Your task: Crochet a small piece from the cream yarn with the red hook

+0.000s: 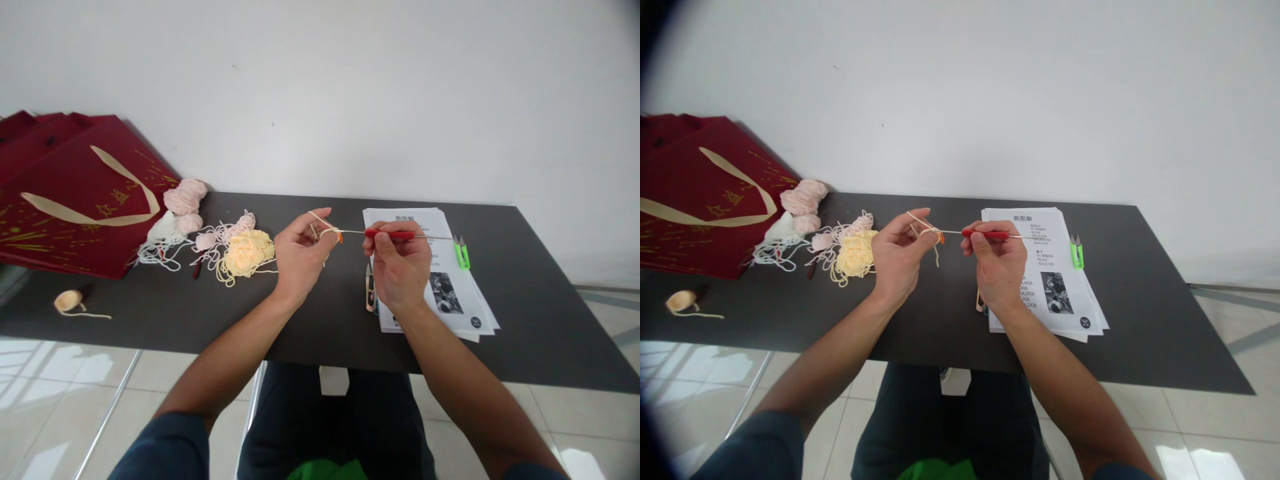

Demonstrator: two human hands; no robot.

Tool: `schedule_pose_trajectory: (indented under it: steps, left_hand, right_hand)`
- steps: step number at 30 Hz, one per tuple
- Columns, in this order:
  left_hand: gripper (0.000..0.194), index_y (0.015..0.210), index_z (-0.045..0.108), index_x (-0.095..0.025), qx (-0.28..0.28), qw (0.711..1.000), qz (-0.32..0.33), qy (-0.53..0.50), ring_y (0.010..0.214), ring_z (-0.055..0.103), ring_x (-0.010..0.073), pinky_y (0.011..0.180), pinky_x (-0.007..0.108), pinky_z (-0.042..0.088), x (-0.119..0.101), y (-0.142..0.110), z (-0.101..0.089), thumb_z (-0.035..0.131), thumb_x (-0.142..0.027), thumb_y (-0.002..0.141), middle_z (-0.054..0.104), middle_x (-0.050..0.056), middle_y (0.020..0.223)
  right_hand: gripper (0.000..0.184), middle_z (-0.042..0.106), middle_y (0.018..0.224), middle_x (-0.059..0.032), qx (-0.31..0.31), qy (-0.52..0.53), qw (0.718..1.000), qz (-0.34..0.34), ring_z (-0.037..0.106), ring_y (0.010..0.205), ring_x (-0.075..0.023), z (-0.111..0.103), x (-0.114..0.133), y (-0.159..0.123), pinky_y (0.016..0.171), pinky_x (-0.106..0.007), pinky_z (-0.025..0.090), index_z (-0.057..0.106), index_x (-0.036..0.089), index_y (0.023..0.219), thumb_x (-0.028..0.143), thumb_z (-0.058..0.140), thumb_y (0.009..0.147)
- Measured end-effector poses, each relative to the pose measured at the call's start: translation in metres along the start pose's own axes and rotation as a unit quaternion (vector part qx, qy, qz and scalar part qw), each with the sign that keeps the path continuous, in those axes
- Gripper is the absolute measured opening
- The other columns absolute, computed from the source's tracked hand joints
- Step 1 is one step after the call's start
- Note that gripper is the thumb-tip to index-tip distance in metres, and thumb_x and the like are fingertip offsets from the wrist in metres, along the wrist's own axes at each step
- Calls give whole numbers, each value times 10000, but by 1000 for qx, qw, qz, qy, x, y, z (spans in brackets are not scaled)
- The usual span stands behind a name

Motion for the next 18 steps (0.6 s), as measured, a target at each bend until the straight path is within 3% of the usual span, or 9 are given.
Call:
schedule_pose_trajectory:
  steps: [18]
  left_hand:
    - [289,1043,780,-230,-46,999,10,22,630,623,96,627,238,497,3,1,-6,828,-199,760,728,-27,751]
  right_hand:
    - [145,803,934,6,-19,-56,993,-99,770,684,-131,3,5,-13,597,-266,648,726,241,928,135,798,859]
Point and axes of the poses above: each hand's wrist, its own y-axis towards the middle knuckle, its own z-axis out of the palm, x = y × z, the point moved 7 cm from there along y, towards the middle knuckle
